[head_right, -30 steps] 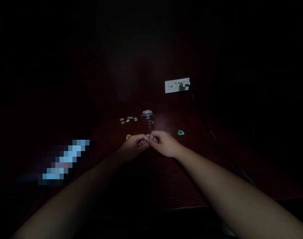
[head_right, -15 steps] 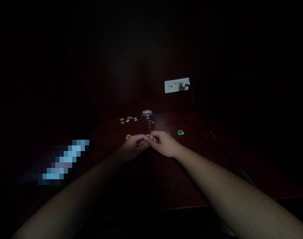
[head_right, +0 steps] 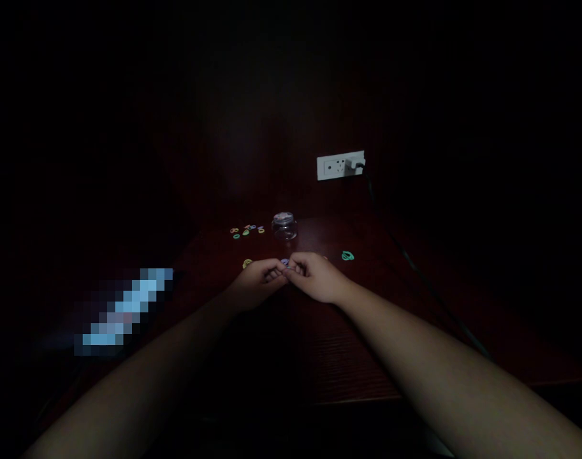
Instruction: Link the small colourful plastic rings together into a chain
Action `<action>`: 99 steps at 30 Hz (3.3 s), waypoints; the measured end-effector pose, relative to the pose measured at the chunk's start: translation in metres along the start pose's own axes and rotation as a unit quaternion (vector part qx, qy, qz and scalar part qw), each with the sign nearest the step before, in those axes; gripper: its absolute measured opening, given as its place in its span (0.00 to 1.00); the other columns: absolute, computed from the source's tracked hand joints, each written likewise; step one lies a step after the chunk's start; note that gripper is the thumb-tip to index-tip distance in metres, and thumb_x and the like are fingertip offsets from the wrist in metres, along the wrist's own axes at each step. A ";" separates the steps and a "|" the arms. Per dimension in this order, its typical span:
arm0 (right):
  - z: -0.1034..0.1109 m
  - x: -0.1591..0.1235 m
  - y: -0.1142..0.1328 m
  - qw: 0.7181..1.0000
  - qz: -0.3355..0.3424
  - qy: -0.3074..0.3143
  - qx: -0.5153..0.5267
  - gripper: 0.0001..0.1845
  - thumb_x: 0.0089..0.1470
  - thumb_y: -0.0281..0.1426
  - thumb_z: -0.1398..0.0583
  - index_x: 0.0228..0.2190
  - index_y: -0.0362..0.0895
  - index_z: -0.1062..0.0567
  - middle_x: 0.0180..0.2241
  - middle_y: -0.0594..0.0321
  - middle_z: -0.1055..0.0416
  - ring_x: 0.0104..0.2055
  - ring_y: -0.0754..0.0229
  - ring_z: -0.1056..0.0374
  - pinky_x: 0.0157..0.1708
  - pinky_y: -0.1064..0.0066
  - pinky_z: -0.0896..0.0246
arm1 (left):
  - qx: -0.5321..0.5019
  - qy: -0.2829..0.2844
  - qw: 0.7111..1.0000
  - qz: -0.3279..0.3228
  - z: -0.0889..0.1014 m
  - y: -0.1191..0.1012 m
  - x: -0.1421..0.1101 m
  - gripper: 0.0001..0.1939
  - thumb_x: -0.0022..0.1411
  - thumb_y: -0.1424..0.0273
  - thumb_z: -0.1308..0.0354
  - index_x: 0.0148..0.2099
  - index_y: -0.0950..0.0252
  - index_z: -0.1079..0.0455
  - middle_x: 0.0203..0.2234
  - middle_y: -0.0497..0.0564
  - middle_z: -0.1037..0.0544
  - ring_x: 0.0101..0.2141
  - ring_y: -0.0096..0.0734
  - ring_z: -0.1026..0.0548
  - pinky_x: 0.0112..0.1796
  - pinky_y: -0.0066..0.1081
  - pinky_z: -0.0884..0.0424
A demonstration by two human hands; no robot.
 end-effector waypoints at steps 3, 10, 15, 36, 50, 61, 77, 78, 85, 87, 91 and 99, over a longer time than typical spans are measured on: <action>0.000 0.000 -0.001 1.000 0.002 -0.004 -0.016 0.15 0.50 0.41 0.45 0.21 0.41 0.36 0.18 0.68 0.41 0.21 0.68 0.47 0.20 0.76 0.53 | 0.000 0.001 1.000 0.002 0.000 -0.001 0.000 0.09 0.55 0.66 0.46 0.33 0.69 0.34 0.21 0.45 0.32 0.21 0.19 0.37 0.23 0.20 0.41; 0.000 0.000 0.001 1.000 -0.001 0.002 -0.019 0.16 0.51 0.41 0.46 0.21 0.41 0.36 0.19 0.68 0.42 0.21 0.68 0.47 0.20 0.76 0.52 | -0.008 -0.001 1.000 0.002 0.000 -0.004 -0.001 0.09 0.54 0.67 0.46 0.32 0.68 0.34 0.21 0.45 0.32 0.21 0.18 0.37 0.23 0.21 0.41; 0.000 0.000 0.001 1.000 -0.003 0.003 -0.022 0.16 0.51 0.41 0.46 0.22 0.41 0.36 0.19 0.68 0.41 0.21 0.68 0.47 0.21 0.76 0.52 | -0.008 -0.001 1.000 0.005 0.000 -0.001 -0.001 0.09 0.54 0.66 0.46 0.32 0.69 0.34 0.21 0.44 0.33 0.21 0.18 0.37 0.23 0.20 0.41; 0.000 0.000 -0.001 1.000 -0.004 0.002 -0.024 0.17 0.51 0.42 0.47 0.21 0.42 0.36 0.18 0.68 0.42 0.21 0.68 0.47 0.21 0.75 0.53 | 0.003 0.005 1.000 0.011 0.000 -0.002 -0.001 0.09 0.54 0.67 0.46 0.32 0.69 0.34 0.20 0.44 0.33 0.20 0.18 0.38 0.22 0.20 0.41; -0.001 0.000 -0.003 1.000 -0.005 0.008 -0.027 0.16 0.50 0.41 0.46 0.21 0.42 0.37 0.18 0.68 0.42 0.21 0.68 0.47 0.20 0.76 0.54 | -0.007 0.007 1.000 0.006 -0.001 0.000 0.000 0.08 0.54 0.68 0.46 0.31 0.69 0.35 0.20 0.44 0.33 0.20 0.18 0.38 0.22 0.20 0.41; -0.001 0.000 -0.002 1.000 -0.002 0.009 -0.021 0.14 0.49 0.39 0.45 0.22 0.42 0.36 0.19 0.68 0.41 0.21 0.68 0.47 0.21 0.76 0.53 | 0.006 0.004 1.000 -0.001 -0.002 0.000 0.001 0.08 0.54 0.67 0.46 0.30 0.69 0.35 0.20 0.44 0.33 0.21 0.18 0.38 0.23 0.20 0.41; -0.002 0.000 -0.001 1.000 -0.006 0.013 -0.028 0.14 0.50 0.39 0.45 0.21 0.42 0.36 0.19 0.68 0.41 0.21 0.68 0.47 0.21 0.76 0.53 | 0.004 0.010 1.000 0.017 -0.001 0.001 0.001 0.09 0.52 0.67 0.45 0.30 0.69 0.34 0.20 0.45 0.33 0.21 0.19 0.37 0.23 0.21 0.40; -0.002 0.000 -0.001 0.999 -0.006 0.011 -0.030 0.14 0.50 0.39 0.45 0.21 0.42 0.37 0.19 0.68 0.41 0.21 0.68 0.47 0.21 0.76 0.54 | 0.003 0.009 1.000 0.018 -0.001 0.001 0.001 0.09 0.52 0.67 0.45 0.30 0.69 0.34 0.20 0.45 0.33 0.21 0.19 0.37 0.23 0.21 0.40; -0.002 0.000 -0.002 1.000 -0.002 0.015 -0.021 0.15 0.50 0.40 0.45 0.21 0.42 0.37 0.19 0.68 0.42 0.21 0.68 0.48 0.21 0.76 0.53 | 0.021 0.004 1.000 0.008 0.000 0.001 0.000 0.10 0.52 0.66 0.44 0.30 0.70 0.33 0.20 0.45 0.32 0.21 0.19 0.36 0.23 0.21 0.39; -0.002 0.000 -0.002 1.000 -0.002 0.018 -0.022 0.16 0.50 0.41 0.46 0.21 0.42 0.37 0.19 0.68 0.41 0.21 0.68 0.48 0.21 0.76 0.53 | 0.035 -0.001 0.999 0.006 0.000 0.000 0.000 0.09 0.52 0.67 0.44 0.30 0.70 0.32 0.20 0.46 0.32 0.21 0.19 0.36 0.24 0.21 0.39; -0.002 0.000 -0.001 1.000 -0.005 0.022 -0.021 0.16 0.50 0.41 0.46 0.21 0.42 0.37 0.19 0.68 0.41 0.21 0.68 0.47 0.21 0.76 0.54 | 0.043 -0.004 0.999 0.004 0.000 -0.001 0.000 0.08 0.51 0.68 0.44 0.30 0.70 0.32 0.20 0.46 0.31 0.22 0.19 0.36 0.24 0.22 0.38; -0.002 0.001 -0.001 0.999 -0.001 0.016 -0.030 0.14 0.50 0.39 0.46 0.21 0.41 0.37 0.19 0.68 0.41 0.21 0.68 0.48 0.21 0.76 0.53 | 0.047 -0.002 0.999 0.001 0.000 -0.001 0.000 0.09 0.51 0.67 0.44 0.30 0.70 0.33 0.20 0.46 0.32 0.21 0.19 0.36 0.23 0.21 0.38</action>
Point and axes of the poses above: each hand's wrist, its own x-axis towards the middle knuckle, its own z-axis out of the back of the hand, y = z × x, the point moved 3 cm from there along x, towards the middle knuckle
